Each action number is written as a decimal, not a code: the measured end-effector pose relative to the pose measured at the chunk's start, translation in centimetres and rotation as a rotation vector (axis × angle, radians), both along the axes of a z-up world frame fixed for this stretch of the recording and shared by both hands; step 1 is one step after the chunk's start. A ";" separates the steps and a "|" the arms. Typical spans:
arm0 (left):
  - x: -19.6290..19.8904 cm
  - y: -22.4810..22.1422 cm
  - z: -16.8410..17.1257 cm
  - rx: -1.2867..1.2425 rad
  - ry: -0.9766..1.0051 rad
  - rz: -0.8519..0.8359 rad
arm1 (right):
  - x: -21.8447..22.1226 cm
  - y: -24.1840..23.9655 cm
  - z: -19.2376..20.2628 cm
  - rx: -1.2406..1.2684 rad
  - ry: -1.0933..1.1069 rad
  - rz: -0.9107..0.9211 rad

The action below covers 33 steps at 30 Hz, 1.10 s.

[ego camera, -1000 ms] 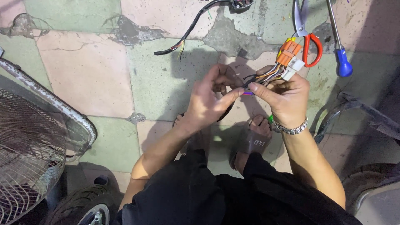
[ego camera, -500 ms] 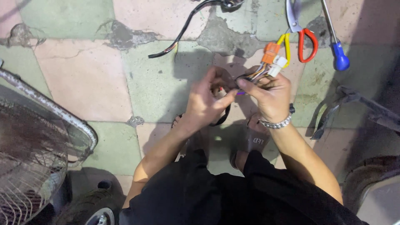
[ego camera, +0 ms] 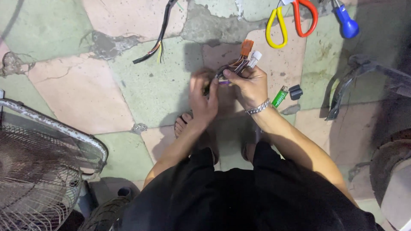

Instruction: Modifying a motorcycle wiring harness by stripping wires, twisting them together, and using a lighter and scissors for insulation and cutting.

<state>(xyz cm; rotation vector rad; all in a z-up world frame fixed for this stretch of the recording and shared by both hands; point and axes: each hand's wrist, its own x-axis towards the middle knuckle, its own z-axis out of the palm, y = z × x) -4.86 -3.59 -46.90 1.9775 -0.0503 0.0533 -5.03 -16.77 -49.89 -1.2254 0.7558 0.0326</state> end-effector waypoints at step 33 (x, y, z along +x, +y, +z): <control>0.8 1.5 -4.4 -0.258 0.230 -0.163 | 3.1 -4.6 -2.3 -1.020 -0.450 1.020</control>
